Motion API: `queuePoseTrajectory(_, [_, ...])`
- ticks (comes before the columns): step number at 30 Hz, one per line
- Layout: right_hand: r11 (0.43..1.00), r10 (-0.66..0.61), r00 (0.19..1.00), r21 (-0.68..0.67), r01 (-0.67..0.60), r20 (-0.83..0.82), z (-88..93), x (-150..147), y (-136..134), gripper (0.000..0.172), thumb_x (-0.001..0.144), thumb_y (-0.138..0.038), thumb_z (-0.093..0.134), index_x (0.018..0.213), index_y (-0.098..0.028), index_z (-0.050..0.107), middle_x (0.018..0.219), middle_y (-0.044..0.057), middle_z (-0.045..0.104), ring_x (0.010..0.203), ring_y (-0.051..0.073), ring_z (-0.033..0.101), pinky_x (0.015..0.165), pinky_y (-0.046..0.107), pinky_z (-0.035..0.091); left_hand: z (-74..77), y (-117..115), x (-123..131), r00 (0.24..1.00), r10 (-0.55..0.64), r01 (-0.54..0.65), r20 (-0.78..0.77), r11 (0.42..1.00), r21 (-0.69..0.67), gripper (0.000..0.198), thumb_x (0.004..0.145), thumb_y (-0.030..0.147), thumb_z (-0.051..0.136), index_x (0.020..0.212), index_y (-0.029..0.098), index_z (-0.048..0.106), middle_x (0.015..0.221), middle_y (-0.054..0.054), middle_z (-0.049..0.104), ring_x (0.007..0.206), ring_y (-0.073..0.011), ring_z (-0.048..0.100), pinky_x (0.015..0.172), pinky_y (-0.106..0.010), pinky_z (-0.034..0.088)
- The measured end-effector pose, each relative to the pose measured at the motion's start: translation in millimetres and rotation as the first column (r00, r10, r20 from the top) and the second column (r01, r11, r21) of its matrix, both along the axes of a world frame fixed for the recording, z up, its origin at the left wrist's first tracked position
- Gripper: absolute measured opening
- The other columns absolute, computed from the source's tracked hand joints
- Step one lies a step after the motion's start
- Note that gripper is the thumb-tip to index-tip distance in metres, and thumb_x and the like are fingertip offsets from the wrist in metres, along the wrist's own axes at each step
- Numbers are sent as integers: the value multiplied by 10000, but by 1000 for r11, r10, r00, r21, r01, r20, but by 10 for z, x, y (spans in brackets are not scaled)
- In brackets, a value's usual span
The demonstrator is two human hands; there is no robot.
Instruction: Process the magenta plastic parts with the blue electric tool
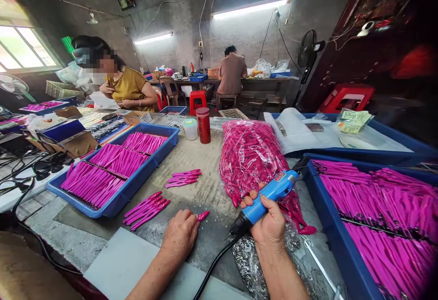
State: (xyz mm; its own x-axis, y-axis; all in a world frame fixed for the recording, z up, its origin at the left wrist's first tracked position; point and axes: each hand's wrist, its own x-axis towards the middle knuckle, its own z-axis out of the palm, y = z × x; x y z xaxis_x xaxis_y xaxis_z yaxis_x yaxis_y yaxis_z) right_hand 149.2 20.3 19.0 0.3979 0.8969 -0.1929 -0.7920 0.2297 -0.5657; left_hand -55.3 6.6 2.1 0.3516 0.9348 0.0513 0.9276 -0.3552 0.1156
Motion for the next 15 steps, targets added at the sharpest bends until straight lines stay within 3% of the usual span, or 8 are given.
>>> queuePoseTrajectory(8, [1000,1,1000,-5,-1,-6,13,1,9,479,483,-282,690,919,-222,502,647,-25,514,525,134,473,507,266,439,29,28,17,1000,12,-13,-18,999,-38,261,869,228,395,777,192,636,815,-51,623,792,-182,584,682,-268,457])
queuePoseTrajectory(15, [1000,-9,1000,8,9,1,0,2,19,453,492,-284,680,903,-218,501,642,-27,508,517,140,475,491,276,436,-6,51,-46,985,46,-41,164,999,-35,266,854,249,399,729,182,624,756,-45,602,734,-161,576,662,-247,449])
